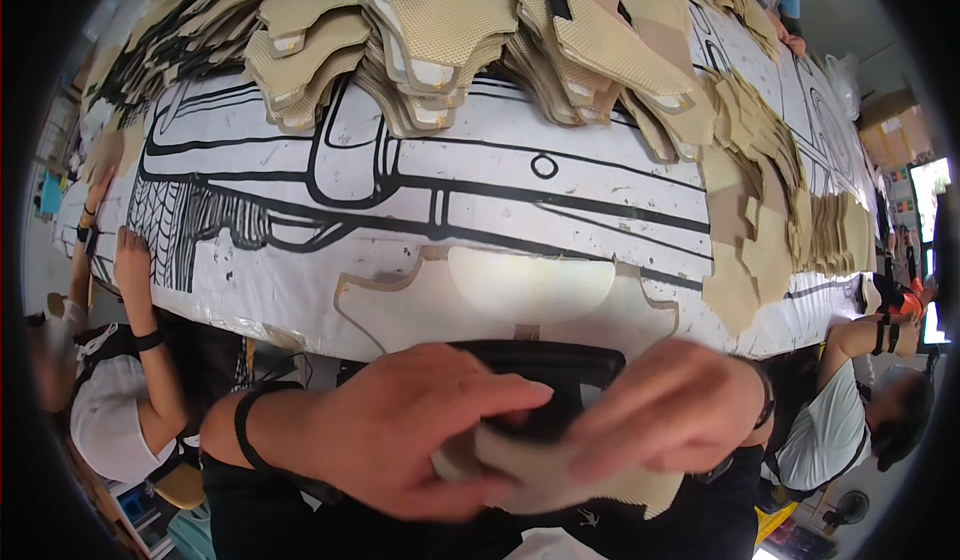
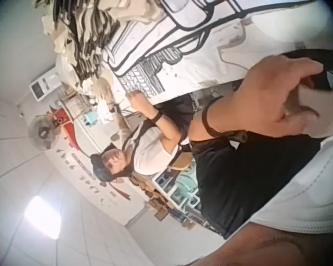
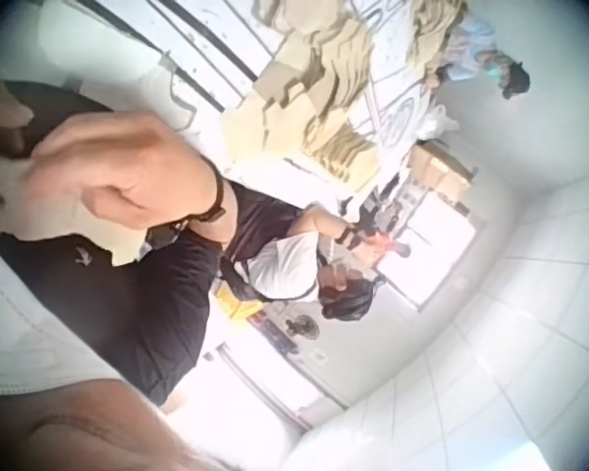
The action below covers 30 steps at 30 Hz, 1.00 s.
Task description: Aligning and pressing together layers of shoe upper components on a production table.
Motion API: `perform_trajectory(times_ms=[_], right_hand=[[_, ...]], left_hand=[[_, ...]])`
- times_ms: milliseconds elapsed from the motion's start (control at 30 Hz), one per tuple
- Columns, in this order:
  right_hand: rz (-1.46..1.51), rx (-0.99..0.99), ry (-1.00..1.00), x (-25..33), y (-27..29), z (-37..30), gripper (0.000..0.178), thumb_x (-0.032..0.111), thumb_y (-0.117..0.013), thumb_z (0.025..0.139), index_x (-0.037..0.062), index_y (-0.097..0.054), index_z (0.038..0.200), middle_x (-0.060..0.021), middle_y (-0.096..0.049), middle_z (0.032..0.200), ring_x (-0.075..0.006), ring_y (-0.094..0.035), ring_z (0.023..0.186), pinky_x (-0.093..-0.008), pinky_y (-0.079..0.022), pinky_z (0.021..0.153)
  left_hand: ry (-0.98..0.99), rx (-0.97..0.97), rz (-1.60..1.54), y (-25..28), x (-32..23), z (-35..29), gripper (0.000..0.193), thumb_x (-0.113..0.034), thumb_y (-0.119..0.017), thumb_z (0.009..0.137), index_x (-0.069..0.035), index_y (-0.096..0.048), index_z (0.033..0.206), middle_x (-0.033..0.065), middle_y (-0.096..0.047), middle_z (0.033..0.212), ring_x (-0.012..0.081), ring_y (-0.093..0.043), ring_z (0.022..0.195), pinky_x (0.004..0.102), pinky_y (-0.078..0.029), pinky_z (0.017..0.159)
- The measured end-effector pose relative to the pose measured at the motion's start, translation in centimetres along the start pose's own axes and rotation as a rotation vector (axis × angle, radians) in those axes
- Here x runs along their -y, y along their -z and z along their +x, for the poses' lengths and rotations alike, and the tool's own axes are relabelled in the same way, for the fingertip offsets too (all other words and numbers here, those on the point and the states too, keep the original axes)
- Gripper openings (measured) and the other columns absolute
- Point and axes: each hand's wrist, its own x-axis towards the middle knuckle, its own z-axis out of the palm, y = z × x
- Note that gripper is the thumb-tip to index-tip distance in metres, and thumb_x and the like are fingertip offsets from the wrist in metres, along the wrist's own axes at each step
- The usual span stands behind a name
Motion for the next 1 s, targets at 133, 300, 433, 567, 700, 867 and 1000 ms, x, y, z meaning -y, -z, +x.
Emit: perform_trajectory(times_ms=[133,300,433,567,700,867,1000], right_hand=[[-0.232,-0.217,-0.293,-1.5,0.5,-1.1,0.036,0.000,-0.071,0.090,0.0112,-0.074,0.123,-0.0094,-0.074,0.111,-0.0294,-0.074,0.085,-0.0365,-0.059,0.071],[-0.470,-0.325,-0.349,-3.8,0.4,-0.9,0.030,0.000,-0.074,0.087,0.0113,-0.076,0.115,-0.0066,-0.071,0.096,-0.0285,-0.071,0.074,-0.0372,-0.058,0.065],[-0.659,-0.299,-0.395,-3.6,1.8,-0.2,0.031,0.000,-0.074,0.081,0.0098,-0.075,0.110,-0.0056,-0.067,0.095,-0.0256,-0.070,0.073,-0.0368,-0.058,0.061],[-0.744,-0.224,-0.434,-4.5,2.2,0.0,0.027,0.002,-0.072,0.078,0.0063,-0.073,0.105,-0.0049,-0.062,0.103,-0.0228,-0.069,0.072,-0.0347,-0.059,0.060],[-0.797,-0.225,-0.403,-4.9,2.2,0.0,0.024,0.002,-0.070,0.080,0.0013,-0.071,0.103,-0.0063,-0.059,0.103,-0.0209,-0.069,0.076,-0.0331,-0.060,0.063],[-0.843,-0.232,-0.377,-5.8,2.3,-0.1,0.025,0.004,-0.070,0.080,-0.0020,-0.071,0.104,-0.0078,-0.059,0.103,-0.0202,-0.069,0.076,-0.0326,-0.060,0.063],[-0.881,-0.198,-0.354,-6.6,2.1,-0.3,0.025,0.006,-0.071,0.081,-0.0032,-0.072,0.104,-0.0085,-0.060,0.104,-0.0194,-0.069,0.075,-0.0318,-0.059,0.062]], left_hand=[[0.319,-0.089,-0.032,0.8,0.5,-0.5,0.050,-0.003,-0.082,0.087,-0.001,-0.061,0.132,0.0120,-0.074,0.101,0.0232,-0.073,0.076,0.0317,-0.056,0.063],[0.137,-0.039,0.349,2.8,2.6,2.4,0.034,0.002,-0.080,0.085,-0.005,-0.068,0.116,0.0082,-0.068,0.087,0.0254,-0.067,0.063,0.0335,-0.054,0.057],[0.139,0.100,0.561,4.2,3.6,4.9,0.029,-0.005,-0.084,0.080,-0.008,-0.072,0.106,0.0056,-0.064,0.085,0.0235,-0.065,0.060,0.0342,-0.053,0.054],[0.176,0.185,0.664,4.1,4.9,5.6,0.025,-0.012,-0.086,0.078,-0.009,-0.076,0.101,0.0041,-0.063,0.090,0.0197,-0.065,0.060,0.0320,-0.053,0.053],[0.175,0.151,0.629,3.9,5.6,5.6,0.024,-0.013,-0.086,0.078,-0.010,-0.078,0.101,0.0037,-0.062,0.093,0.0190,-0.065,0.060,0.0319,-0.053,0.052],[0.141,0.127,0.617,4.3,6.4,5.8,0.027,-0.012,-0.086,0.076,-0.010,-0.078,0.102,0.0033,-0.062,0.092,0.0188,-0.065,0.059,0.0322,-0.053,0.051],[0.159,0.192,0.665,4.0,6.6,5.8,0.030,-0.010,-0.085,0.074,-0.009,-0.076,0.102,0.0034,-0.061,0.092,0.0182,-0.063,0.058,0.0326,-0.052,0.050]])
